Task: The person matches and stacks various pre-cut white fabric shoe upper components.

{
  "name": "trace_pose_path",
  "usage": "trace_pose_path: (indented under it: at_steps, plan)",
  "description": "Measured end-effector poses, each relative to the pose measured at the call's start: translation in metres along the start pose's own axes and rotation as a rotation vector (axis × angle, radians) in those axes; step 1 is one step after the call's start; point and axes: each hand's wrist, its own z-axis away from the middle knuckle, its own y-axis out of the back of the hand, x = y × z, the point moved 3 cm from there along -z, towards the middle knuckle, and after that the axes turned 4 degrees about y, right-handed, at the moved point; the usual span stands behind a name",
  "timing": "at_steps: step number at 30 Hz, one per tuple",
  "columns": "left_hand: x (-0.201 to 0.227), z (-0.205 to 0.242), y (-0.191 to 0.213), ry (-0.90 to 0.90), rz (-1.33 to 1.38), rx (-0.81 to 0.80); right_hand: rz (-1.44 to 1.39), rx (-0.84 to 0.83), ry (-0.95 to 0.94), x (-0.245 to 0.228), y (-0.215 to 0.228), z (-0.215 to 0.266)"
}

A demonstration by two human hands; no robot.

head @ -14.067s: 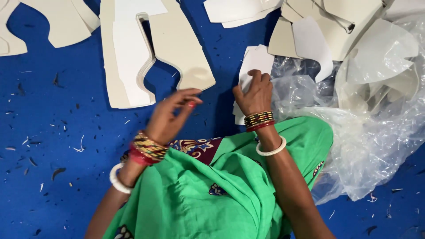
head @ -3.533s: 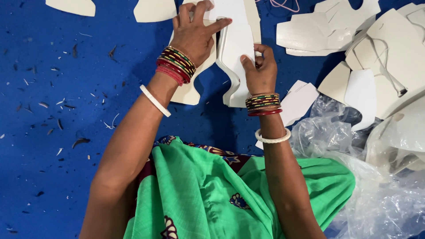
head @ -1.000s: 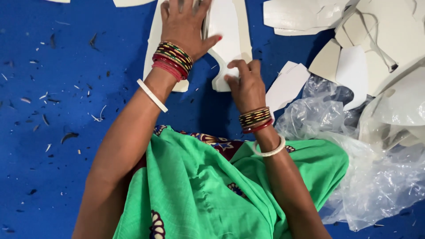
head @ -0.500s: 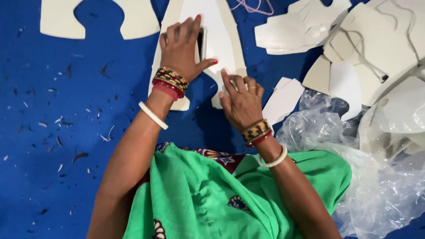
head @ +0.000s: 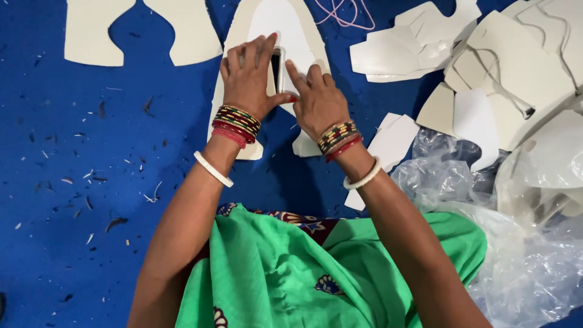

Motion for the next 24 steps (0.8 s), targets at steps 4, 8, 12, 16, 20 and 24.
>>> trace_pose_path:
  at_steps: [4, 8, 12, 16, 20, 24]
  plan:
    - [0.001, -0.003, -0.003, 0.003, 0.050, 0.009, -0.011, -0.045, -0.040, 0.004, 0.005, -0.015]
    - [0.005, 0.002, 0.001, -0.023, 0.009, 0.007, -0.037, 0.009, -0.043, 0.006, -0.003, -0.006]
    - [0.006, 0.002, -0.005, -0.078, -0.048, 0.010, -0.054, 0.113, -0.018, 0.013, -0.006, -0.002]
    - [0.003, 0.005, -0.010, -0.090, -0.062, 0.007, -0.096, 0.058, -0.074, 0.014, -0.007, -0.012]
    - [0.008, -0.005, -0.003, -0.055, -0.079, -0.026, -0.126, 0.124, -0.166, 0.028, -0.015, -0.025]
    - [0.011, -0.005, 0.002, 0.007, -0.058, -0.076, -0.180, 0.279, -0.184, 0.033, -0.015, -0.024]
